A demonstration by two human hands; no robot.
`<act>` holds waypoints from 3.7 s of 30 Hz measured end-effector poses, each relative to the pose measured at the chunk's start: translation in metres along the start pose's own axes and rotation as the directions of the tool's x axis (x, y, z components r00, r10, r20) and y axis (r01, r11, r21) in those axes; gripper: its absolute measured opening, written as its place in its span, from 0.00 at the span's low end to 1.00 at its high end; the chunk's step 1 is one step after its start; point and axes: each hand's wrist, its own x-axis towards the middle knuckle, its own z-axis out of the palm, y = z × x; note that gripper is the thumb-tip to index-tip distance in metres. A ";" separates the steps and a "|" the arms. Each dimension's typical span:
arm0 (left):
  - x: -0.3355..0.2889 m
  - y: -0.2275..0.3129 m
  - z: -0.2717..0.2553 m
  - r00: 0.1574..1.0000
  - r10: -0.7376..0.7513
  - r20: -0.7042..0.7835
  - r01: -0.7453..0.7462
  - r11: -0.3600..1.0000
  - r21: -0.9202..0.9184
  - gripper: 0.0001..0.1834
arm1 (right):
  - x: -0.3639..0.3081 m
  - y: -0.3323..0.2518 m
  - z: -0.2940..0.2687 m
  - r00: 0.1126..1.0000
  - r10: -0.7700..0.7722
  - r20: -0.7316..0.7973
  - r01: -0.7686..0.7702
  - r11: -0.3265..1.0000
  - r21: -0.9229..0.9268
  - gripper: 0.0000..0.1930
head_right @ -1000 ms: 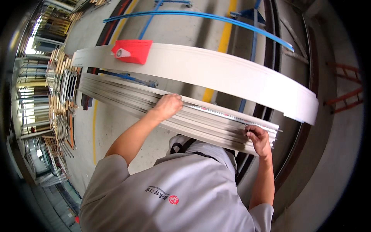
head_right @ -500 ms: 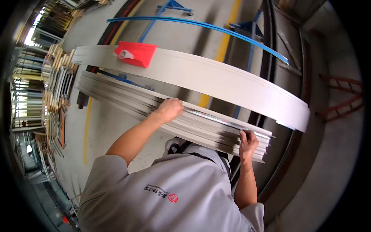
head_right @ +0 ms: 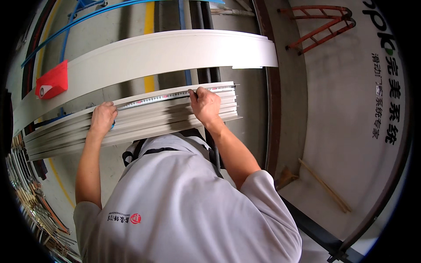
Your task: The person uses a tape measure to take dimensions of various metal frame components and marking points with a pencil.
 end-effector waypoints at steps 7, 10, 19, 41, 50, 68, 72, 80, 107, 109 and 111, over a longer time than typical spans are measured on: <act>-0.002 0.001 -0.002 1.000 0.013 -0.008 -0.013 1.000 -0.016 0.07 | -0.006 0.006 -0.004 0.996 -0.053 0.075 0.042 0.988 0.146 0.09; 0.001 0.002 -0.002 1.000 0.002 0.009 -0.002 1.000 -0.008 0.07 | -0.002 0.005 -0.015 0.994 -0.112 0.005 0.106 0.950 0.293 0.02; 0.002 0.005 -0.009 0.999 0.016 0.029 -0.015 1.000 -0.013 0.06 | -0.009 0.025 -0.021 0.996 -0.053 -0.066 0.066 0.976 0.209 0.02; 0.002 0.013 -0.014 0.999 0.001 0.042 -0.001 1.000 -0.017 0.06 | -0.009 0.042 -0.023 0.943 -0.329 0.041 0.325 0.941 0.092 0.04; 0.006 0.004 -0.006 1.000 0.018 0.008 -0.018 0.999 -0.034 0.07 | 0.015 0.031 -0.027 0.871 0.274 0.409 -0.441 0.802 0.403 0.17; 0.001 0.000 0.010 0.987 -0.112 0.117 0.105 0.993 0.062 0.11 | 0.000 0.070 -0.008 0.766 -0.022 0.643 -0.641 0.045 0.766 0.08; 0.006 0.000 0.013 0.999 -0.038 -0.009 0.038 0.999 0.009 0.10 | 0.000 0.075 -0.015 0.762 -0.115 0.638 -0.647 -0.076 0.759 0.11; 0.003 0.000 0.018 0.990 -0.119 0.075 0.114 0.991 0.074 0.10 | 0.007 0.059 -0.014 0.850 -0.051 0.525 -0.452 0.442 0.775 0.08; -0.007 0.002 0.006 0.995 0.005 0.101 -0.010 0.998 0.055 0.12 | -0.008 0.014 -0.007 0.987 0.147 0.065 -0.129 0.965 -0.227 0.19; -0.005 0.001 0.016 0.992 -0.030 0.124 0.018 0.995 0.097 0.12 | -0.014 0.018 -0.002 0.973 0.232 0.021 -0.222 0.953 -0.207 0.21; 0.000 -0.023 0.042 0.982 -0.138 0.127 0.125 0.987 0.103 0.14 | -0.001 0.019 0.002 0.949 0.290 0.125 -0.258 0.941 -0.219 0.21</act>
